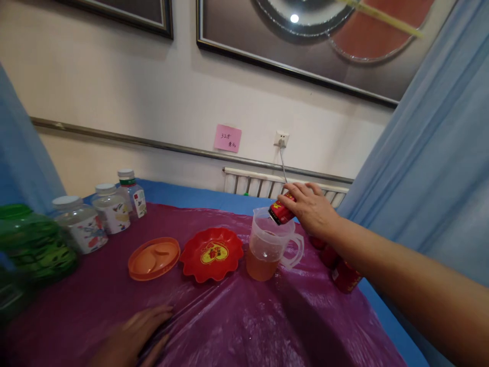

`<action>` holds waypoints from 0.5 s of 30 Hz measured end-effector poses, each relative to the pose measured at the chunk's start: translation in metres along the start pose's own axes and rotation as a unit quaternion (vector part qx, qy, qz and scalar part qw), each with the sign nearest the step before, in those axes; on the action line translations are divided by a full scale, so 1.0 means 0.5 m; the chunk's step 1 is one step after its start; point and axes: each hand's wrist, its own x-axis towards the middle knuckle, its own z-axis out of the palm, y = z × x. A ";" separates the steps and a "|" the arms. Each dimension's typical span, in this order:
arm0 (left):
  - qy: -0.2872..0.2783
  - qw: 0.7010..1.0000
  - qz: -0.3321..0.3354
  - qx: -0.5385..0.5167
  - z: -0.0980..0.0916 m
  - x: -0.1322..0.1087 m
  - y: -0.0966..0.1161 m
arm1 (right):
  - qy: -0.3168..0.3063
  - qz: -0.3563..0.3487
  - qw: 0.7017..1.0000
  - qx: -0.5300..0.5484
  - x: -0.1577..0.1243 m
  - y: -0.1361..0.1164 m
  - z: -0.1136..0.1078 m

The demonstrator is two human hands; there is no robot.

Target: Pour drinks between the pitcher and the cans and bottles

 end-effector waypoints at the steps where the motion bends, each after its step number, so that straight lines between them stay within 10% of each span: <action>1: -0.004 1.000 0.002 -0.003 -0.005 -0.001 0.005 | -0.002 0.004 1.000 0.010 -0.002 -0.002 0.000; 8: -0.023 0.999 0.023 0.007 -0.028 -0.022 0.026 | -0.017 0.127 0.982 0.140 -0.011 -0.001 0.017; 12: -0.018 0.999 0.008 -0.033 -0.055 -0.009 0.028 | -0.001 0.348 0.885 0.310 0.005 -0.021 -0.009; 15: -0.005 0.996 -0.025 -0.086 -0.097 0.031 0.049 | 0.090 0.383 0.792 0.467 0.013 -0.101 -0.057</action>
